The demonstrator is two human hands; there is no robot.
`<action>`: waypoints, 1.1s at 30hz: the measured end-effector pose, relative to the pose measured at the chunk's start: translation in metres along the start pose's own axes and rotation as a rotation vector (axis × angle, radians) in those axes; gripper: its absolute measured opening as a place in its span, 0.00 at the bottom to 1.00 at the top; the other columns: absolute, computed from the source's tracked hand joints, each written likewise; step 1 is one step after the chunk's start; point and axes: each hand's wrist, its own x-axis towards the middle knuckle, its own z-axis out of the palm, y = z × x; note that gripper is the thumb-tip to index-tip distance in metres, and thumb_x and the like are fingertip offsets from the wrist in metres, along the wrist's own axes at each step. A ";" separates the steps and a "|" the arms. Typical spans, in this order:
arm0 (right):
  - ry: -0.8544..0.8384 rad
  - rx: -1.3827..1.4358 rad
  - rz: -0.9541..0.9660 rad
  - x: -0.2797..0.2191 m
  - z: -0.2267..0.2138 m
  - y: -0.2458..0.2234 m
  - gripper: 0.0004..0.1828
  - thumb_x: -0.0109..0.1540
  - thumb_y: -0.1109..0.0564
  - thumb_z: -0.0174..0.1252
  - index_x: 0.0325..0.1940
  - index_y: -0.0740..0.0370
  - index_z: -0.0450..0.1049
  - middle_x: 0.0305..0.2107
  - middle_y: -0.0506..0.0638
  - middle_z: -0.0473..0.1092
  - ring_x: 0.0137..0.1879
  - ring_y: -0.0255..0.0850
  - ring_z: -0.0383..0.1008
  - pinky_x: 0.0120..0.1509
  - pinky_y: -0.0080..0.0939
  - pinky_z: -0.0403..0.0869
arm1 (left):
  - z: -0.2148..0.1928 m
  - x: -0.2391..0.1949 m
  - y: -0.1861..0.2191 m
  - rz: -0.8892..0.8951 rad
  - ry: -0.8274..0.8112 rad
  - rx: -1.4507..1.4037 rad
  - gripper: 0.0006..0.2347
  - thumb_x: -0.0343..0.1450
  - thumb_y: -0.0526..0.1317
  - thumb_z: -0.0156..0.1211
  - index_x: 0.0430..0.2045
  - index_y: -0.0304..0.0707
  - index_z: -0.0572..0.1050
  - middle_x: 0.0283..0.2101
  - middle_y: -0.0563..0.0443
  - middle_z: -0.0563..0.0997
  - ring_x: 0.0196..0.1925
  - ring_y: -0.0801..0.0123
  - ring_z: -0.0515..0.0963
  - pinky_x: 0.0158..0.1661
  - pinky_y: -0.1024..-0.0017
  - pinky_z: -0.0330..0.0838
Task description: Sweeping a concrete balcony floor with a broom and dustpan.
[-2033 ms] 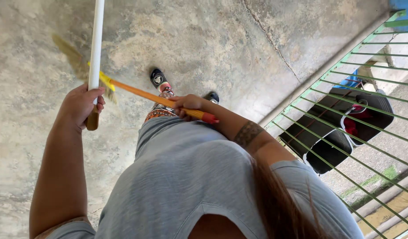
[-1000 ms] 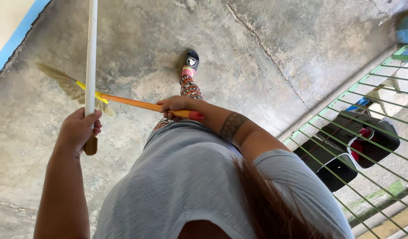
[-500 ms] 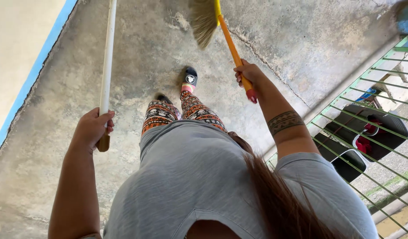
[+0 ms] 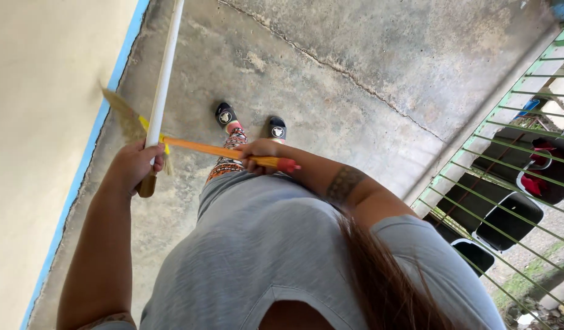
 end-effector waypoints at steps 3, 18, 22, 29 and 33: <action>0.065 -0.095 0.037 0.062 0.021 -0.048 0.34 0.68 0.54 0.47 0.77 0.35 0.46 0.24 0.42 0.60 0.24 0.31 0.62 0.25 0.33 0.62 | -0.011 -0.006 0.054 -0.087 0.038 0.088 0.06 0.74 0.39 0.57 0.34 0.36 0.76 0.26 0.54 0.73 0.26 0.73 0.71 0.30 0.73 0.66; 0.588 0.130 -0.734 -0.093 -0.053 -0.205 0.37 0.66 0.60 0.52 0.75 0.35 0.47 0.23 0.43 0.62 0.23 0.32 0.63 0.24 0.38 0.63 | -0.096 0.014 0.086 -0.230 0.067 0.280 0.10 0.75 0.42 0.58 0.30 0.34 0.72 0.27 0.50 0.75 0.28 0.70 0.73 0.34 0.67 0.71; 0.561 0.135 -0.783 -0.114 -0.006 -0.194 0.45 0.66 0.61 0.51 0.78 0.28 0.38 0.22 0.43 0.62 0.23 0.32 0.62 0.25 0.38 0.64 | -0.101 0.058 0.062 -0.259 0.050 0.286 0.09 0.75 0.42 0.58 0.30 0.34 0.73 0.28 0.50 0.76 0.29 0.70 0.74 0.34 0.68 0.70; -0.003 0.527 -0.685 -0.097 -0.037 -0.303 0.12 0.69 0.57 0.47 0.55 0.45 0.55 0.23 0.41 0.63 0.23 0.28 0.63 0.25 0.31 0.57 | -0.092 0.161 0.037 -0.408 0.044 0.383 0.10 0.74 0.40 0.60 0.28 0.29 0.74 0.23 0.45 0.76 0.22 0.64 0.72 0.27 0.63 0.68; -0.054 0.700 -0.647 -0.079 -0.084 -0.404 0.10 0.68 0.56 0.47 0.31 0.57 0.61 0.21 0.40 0.64 0.21 0.27 0.64 0.24 0.31 0.57 | -0.069 0.221 0.053 -0.513 0.052 0.305 0.11 0.74 0.41 0.61 0.29 0.29 0.75 0.22 0.46 0.75 0.21 0.65 0.69 0.25 0.64 0.64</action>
